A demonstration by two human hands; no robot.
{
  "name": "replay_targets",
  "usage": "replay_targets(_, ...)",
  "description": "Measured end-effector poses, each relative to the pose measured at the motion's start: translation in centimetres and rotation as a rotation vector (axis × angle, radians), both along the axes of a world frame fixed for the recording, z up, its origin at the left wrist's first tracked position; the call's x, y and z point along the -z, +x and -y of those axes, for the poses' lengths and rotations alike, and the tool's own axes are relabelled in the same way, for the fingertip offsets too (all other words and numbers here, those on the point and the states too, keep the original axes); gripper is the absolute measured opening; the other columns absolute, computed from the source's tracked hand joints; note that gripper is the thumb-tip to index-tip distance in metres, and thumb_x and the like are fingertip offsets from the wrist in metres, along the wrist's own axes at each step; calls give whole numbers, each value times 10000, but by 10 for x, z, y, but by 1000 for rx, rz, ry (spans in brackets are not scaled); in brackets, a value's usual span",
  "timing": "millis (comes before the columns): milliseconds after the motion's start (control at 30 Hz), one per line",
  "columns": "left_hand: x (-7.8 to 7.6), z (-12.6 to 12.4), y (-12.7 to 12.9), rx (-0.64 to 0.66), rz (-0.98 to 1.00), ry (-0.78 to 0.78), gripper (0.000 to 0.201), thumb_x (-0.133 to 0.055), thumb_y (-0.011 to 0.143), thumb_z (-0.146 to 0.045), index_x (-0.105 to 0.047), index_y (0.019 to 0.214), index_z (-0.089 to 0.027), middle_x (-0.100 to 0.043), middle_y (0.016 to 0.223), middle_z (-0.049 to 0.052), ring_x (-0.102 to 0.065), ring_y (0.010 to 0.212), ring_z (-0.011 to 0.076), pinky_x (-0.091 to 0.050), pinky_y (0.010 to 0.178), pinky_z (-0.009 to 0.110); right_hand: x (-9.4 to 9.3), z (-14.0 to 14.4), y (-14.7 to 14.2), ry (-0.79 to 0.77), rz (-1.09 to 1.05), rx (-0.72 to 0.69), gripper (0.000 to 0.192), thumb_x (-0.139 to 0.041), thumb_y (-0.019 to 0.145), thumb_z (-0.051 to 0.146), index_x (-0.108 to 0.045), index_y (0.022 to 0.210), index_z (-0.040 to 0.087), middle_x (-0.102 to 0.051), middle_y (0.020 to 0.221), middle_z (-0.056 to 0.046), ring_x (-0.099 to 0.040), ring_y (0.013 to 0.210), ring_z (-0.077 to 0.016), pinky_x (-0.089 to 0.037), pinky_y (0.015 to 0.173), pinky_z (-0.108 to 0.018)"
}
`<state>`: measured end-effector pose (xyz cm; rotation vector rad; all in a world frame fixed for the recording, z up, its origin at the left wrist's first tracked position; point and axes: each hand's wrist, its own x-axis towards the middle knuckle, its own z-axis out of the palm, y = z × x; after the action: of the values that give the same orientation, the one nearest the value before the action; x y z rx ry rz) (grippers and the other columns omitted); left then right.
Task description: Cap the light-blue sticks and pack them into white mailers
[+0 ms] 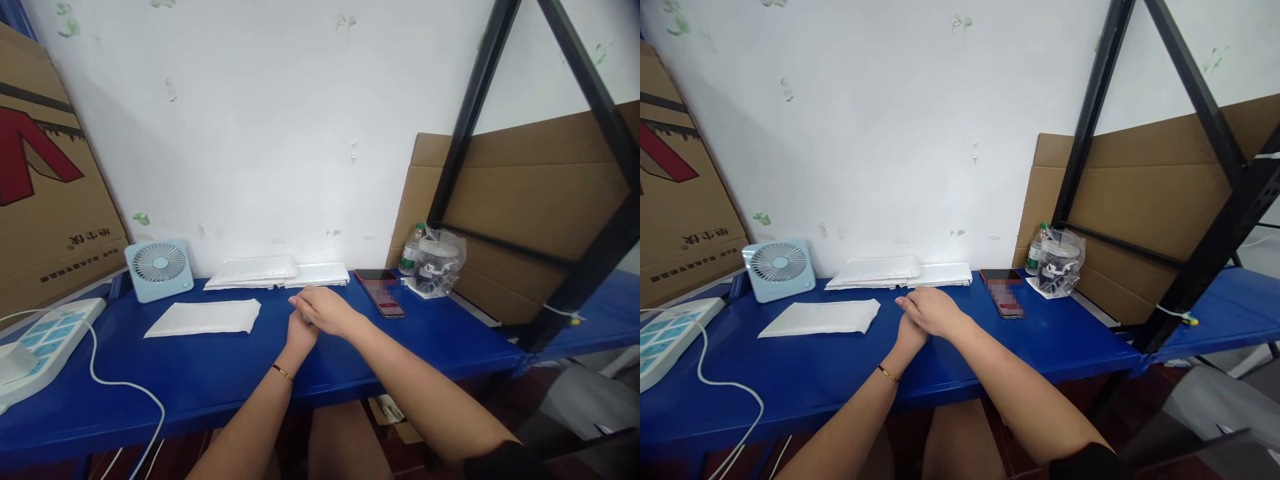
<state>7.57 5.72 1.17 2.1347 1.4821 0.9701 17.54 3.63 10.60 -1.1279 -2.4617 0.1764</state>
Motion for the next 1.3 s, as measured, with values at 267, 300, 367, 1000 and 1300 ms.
replay_targets(267,-34,10,-12,-36,-575,222,270,-453,811,-223,-501,1073,-175,-662,837,102,-611,823,243,-395,745,341,-13,-14,40,-289,125,88,653,-759,506,489,-593,1060,184,-658,977,-72,-618,832,-225,-462,629,-269)
replay_targets(300,-38,12,-11,-20,-617,249,300,-443,813,-209,-478,1108,-162,-660,834,111,-608,829,245,-388,755,345,-9,-16,41,-371,174,76,592,-778,489,437,-613,991,171,-675,897,-63,-629,770,-215,-465,596,-262)
replay_targets(367,-44,15,-9,22,-663,295,328,-433,818,-210,-455,1138,-141,-656,828,127,-602,846,254,-379,768,353,3,-19,40,-550,217,48,379,-738,576,360,-624,868,147,-684,755,-49,-636,644,-180,-463,542,-241)
replay_targets(1000,-42,13,-22,266,-794,396,202,-394,858,-171,-590,903,-187,-656,838,105,-596,807,213,-382,696,324,34,-31,40,-869,116,-67,366,-695,602,450,-623,777,136,-662,726,-48,-644,715,-203,-501,641,-282)
replay_targets(1300,-37,5,-27,56,-845,208,149,-554,732,-295,-602,824,-189,-663,743,76,-622,661,237,-390,556,296,39,-8,29,-234,317,260,211,-534,775,217,-593,967,151,-655,979,-149,-615,952,-288,-464,794,-403)
